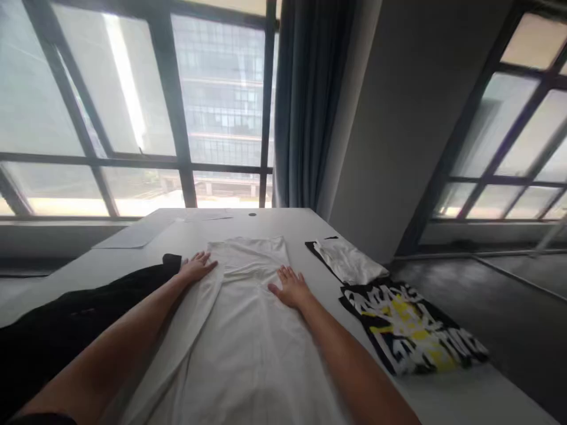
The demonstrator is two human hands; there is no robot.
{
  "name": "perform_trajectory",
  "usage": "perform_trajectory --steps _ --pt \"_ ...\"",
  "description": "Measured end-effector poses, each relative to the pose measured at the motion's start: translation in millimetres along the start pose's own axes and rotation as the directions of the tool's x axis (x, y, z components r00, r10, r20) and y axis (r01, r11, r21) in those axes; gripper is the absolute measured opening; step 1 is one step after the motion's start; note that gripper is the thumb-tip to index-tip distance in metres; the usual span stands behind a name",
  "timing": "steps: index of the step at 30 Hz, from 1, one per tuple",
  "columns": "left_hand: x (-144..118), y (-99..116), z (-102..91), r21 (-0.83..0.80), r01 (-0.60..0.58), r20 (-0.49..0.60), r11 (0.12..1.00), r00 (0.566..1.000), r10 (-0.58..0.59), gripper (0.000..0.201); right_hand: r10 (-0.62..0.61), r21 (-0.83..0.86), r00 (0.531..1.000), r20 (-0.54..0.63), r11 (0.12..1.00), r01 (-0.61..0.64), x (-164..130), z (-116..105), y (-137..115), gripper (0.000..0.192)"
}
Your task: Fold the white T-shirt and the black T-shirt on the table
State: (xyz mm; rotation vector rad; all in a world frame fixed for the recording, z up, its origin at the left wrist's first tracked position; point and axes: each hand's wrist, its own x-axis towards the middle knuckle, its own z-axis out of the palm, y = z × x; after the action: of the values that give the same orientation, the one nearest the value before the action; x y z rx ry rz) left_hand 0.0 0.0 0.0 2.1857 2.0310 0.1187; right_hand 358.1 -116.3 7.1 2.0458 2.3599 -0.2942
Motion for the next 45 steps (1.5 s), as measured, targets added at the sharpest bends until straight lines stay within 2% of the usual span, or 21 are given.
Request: perform_trajectory --steps 10,13,15,17,19,23,27,29,32,35,38,40,42,45 --pt "79 0 -2.6 -0.030 0.180 -0.077 0.983 0.980 -0.182 0.092 -0.056 -0.015 0.997 -0.056 0.998 0.055 93 -11 17 0.081" --pt "84 -6 -2.8 -0.021 0.175 -0.116 0.984 0.978 -0.176 0.092 -0.024 -0.060 0.990 -0.140 0.998 0.016 99 -16 9 0.073" --pt "72 -11 -4.8 -0.002 0.118 -0.097 0.993 0.988 -0.118 0.088 0.048 -0.092 0.971 -0.236 0.993 -0.071 91 -17 3 0.063" --pt "49 -16 -7.9 0.007 0.061 -0.045 0.998 0.997 -0.060 0.084 0.128 -0.087 0.947 -0.295 0.983 -0.160 76 -18 -2 0.055" --pt "17 -17 -10.8 -0.002 0.006 0.015 1.000 1.000 -0.006 0.081 0.170 -0.056 0.939 -0.300 0.979 -0.195 55 -18 -3 0.054" --pt "-63 -10 -15.1 -0.063 -0.100 0.113 0.993 0.988 0.107 0.083 0.161 0.000 0.963 -0.217 0.986 -0.165 2 -23 2 0.056" --pt "-144 1 -22.3 -0.177 -0.166 0.143 0.970 0.971 0.192 0.084 0.096 0.027 0.990 -0.103 0.995 -0.094 -62 -30 7 0.057" --pt "-180 6 -27.0 -0.249 -0.177 0.161 0.952 0.962 0.221 0.079 0.096 0.011 0.991 -0.091 0.995 -0.096 -93 -28 10 0.054" --pt "-229 12 -32.8 -0.309 -0.168 0.186 0.936 0.955 0.233 0.064 0.158 0.000 0.978 -0.138 0.987 -0.159 -131 -21 19 0.049" --pt "-270 18 -35.4 -0.238 -0.116 0.132 0.964 0.980 0.150 0.048 0.183 0.068 0.961 -0.208 0.983 -0.172 -155 -19 29 0.037" --pt "-305 25 -37.3 -0.152 -0.020 0.029 0.988 0.999 0.025 0.030 0.103 0.118 0.938 -0.332 0.991 -0.067 -170 -29 33 0.030" --pt "-322 30 -40.8 -0.131 0.005 -0.073 0.991 0.997 -0.014 0.024 0.047 0.170 0.909 -0.415 0.985 0.027 -178 -40 29 0.030" --pt "-336 37 -46.6 -0.149 -0.022 -0.202 0.989 0.979 -0.009 0.021 0.005 0.242 0.884 -0.468 0.963 0.123 -185 -49 19 0.030" --pt "-348 50 -55.0 -0.300 -0.183 -0.350 0.936 0.934 0.070 0.025 -0.073 0.352 0.875 -0.478 0.897 0.267 -195 -55 -2 0.029"
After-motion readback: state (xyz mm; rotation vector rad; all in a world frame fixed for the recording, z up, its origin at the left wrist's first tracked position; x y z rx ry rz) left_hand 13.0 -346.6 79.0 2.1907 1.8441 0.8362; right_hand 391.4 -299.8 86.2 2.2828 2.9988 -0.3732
